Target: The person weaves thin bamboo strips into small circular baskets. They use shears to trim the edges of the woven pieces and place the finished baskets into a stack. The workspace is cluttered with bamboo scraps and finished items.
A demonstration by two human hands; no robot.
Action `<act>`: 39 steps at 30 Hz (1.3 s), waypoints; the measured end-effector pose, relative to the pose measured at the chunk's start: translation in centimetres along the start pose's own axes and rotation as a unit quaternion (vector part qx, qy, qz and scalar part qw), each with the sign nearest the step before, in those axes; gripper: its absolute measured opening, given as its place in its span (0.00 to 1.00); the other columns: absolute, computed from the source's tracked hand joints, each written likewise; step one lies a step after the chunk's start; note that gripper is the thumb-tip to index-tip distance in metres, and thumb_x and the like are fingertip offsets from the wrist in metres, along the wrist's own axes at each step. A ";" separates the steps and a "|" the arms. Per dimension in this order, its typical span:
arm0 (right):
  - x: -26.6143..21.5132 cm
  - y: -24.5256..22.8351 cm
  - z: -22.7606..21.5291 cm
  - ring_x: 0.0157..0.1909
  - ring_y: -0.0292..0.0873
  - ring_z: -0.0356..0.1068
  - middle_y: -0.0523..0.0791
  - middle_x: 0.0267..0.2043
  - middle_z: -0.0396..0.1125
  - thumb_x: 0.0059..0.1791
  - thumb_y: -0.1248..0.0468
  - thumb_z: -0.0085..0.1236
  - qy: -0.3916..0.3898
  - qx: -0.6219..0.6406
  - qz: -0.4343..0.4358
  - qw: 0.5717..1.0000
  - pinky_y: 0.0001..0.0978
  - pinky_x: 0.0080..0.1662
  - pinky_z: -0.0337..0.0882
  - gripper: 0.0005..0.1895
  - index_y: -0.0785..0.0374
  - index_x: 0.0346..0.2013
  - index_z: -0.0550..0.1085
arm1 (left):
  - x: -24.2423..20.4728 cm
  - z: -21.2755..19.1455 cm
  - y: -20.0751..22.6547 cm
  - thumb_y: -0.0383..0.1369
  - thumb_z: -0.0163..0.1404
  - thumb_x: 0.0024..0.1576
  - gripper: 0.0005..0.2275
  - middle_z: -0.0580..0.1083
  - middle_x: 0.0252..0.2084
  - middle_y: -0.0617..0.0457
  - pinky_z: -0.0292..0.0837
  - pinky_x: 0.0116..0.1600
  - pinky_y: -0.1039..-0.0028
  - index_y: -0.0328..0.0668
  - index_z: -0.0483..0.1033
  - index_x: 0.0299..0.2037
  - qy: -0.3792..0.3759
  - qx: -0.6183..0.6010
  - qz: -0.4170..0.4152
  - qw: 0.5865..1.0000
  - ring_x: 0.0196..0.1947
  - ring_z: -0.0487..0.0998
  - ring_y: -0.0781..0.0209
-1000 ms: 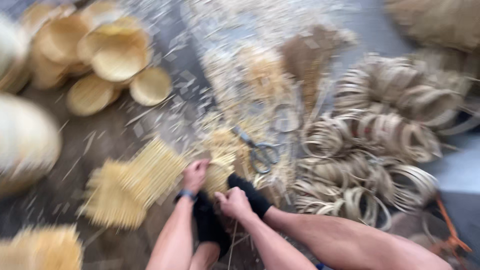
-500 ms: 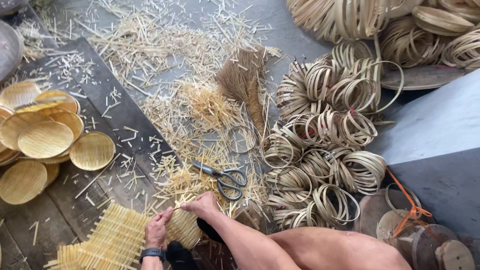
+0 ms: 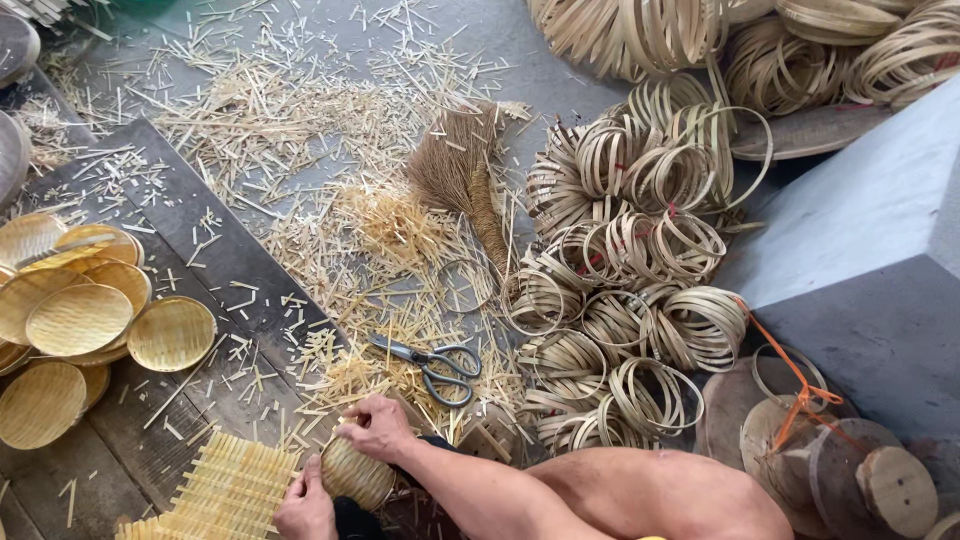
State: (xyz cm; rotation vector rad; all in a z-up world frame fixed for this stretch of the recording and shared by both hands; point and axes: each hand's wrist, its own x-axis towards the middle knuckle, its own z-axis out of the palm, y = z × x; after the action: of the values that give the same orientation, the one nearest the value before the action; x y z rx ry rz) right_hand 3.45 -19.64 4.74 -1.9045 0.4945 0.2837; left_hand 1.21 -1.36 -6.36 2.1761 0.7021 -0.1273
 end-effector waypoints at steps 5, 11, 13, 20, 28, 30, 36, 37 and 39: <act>2.4 1.6 1.5 0.38 0.40 0.74 0.51 0.38 0.79 0.40 0.46 0.73 -0.037 -0.044 0.101 0.993 0.30 0.42 0.72 0.23 0.62 0.33 0.83 | 1.2 0.0 0.1 0.46 0.65 0.57 0.24 0.80 0.37 0.44 0.72 0.41 0.66 0.24 0.83 0.44 -0.081 -0.215 -0.128 0.965 0.33 0.75 0.61; 6.0 1.5 2.9 0.38 0.38 0.73 0.45 0.35 0.73 0.36 0.45 0.81 -0.019 -0.112 0.141 0.983 0.30 0.44 0.75 0.27 0.61 0.35 0.80 | 2.4 -0.5 1.0 0.39 0.66 0.53 0.25 0.79 0.45 0.51 0.74 0.49 0.72 0.26 0.74 0.53 -0.137 -0.309 -0.184 0.923 0.43 0.78 0.64; 4.9 2.6 2.0 0.34 0.38 0.74 0.44 0.31 0.75 0.35 0.47 0.79 -0.010 -0.088 0.088 0.992 0.31 0.41 0.75 0.23 0.61 0.31 0.82 | 1.9 -0.7 0.8 0.40 0.63 0.53 0.23 0.80 0.45 0.49 0.73 0.48 0.70 0.26 0.80 0.52 -0.183 -0.312 -0.168 0.917 0.42 0.77 0.61; 5.7 -7.1 -13.1 0.44 0.45 0.75 0.48 0.44 0.76 0.52 0.47 0.59 -0.068 -0.280 -0.039 0.957 0.42 0.51 0.74 0.19 0.57 0.45 0.80 | -0.7 -3.7 3.3 0.38 0.64 0.51 0.20 0.83 0.42 0.49 0.76 0.46 0.73 0.39 0.81 0.53 -0.210 -0.111 0.110 0.965 0.40 0.81 0.64; 1.3 -6.8 -24.4 0.36 0.46 0.76 0.48 0.36 0.75 0.51 0.53 0.55 -0.162 -0.510 -0.102 0.838 0.43 0.44 0.77 0.14 0.59 0.38 0.80 | -9.7 -6.3 10.6 0.25 0.59 0.49 0.12 0.72 0.43 0.49 0.75 0.50 0.62 0.42 0.76 0.43 -0.063 0.088 0.393 0.913 0.45 0.76 0.50; 2.8 0.0 -22.2 0.39 0.48 0.77 0.49 0.39 0.76 0.47 0.52 0.60 -0.164 -0.443 -0.090 0.877 0.44 0.48 0.76 0.15 0.58 0.41 0.81 | -11.7 -5.7 8.7 0.25 0.58 0.52 0.12 0.72 0.46 0.50 0.74 0.53 0.62 0.46 0.76 0.45 -0.111 0.103 0.391 0.908 0.50 0.76 0.49; 3.5 12.4 -15.2 0.52 0.64 0.67 0.59 0.50 0.67 0.39 0.55 0.71 0.021 -0.381 -0.137 0.914 0.51 0.51 0.69 0.31 0.66 0.51 0.71 | -10.4 -4.9 8.3 0.27 0.62 0.42 0.26 0.71 0.54 0.41 0.68 0.60 0.60 0.39 0.71 0.55 -0.036 0.073 0.405 0.911 0.56 0.72 0.40; 4.1 12.8 -14.8 0.52 0.64 0.68 0.58 0.51 0.67 0.41 0.57 0.69 0.009 -0.371 -0.112 0.922 0.51 0.52 0.69 0.30 0.66 0.52 0.70 | -9.2 -4.3 8.5 0.27 0.63 0.41 0.30 0.70 0.56 0.39 0.67 0.60 0.59 0.37 0.69 0.58 -0.077 0.062 0.390 0.916 0.56 0.71 0.39; 4.6 13.3 -14.7 0.52 0.63 0.70 0.57 0.51 0.68 0.44 0.59 0.66 -0.016 -0.357 -0.057 0.932 0.52 0.53 0.70 0.27 0.65 0.54 0.69 | -8.3 -3.7 7.7 0.26 0.62 0.42 0.33 0.70 0.58 0.39 0.68 0.61 0.61 0.37 0.68 0.62 -0.120 0.068 0.379 0.915 0.57 0.71 0.40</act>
State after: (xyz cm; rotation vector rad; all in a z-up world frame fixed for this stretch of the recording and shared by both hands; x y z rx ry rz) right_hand 0.82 -38.42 -2.71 -2.6207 0.2674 0.4616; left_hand -2.23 -6.08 3.98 2.3580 -0.3227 -0.0327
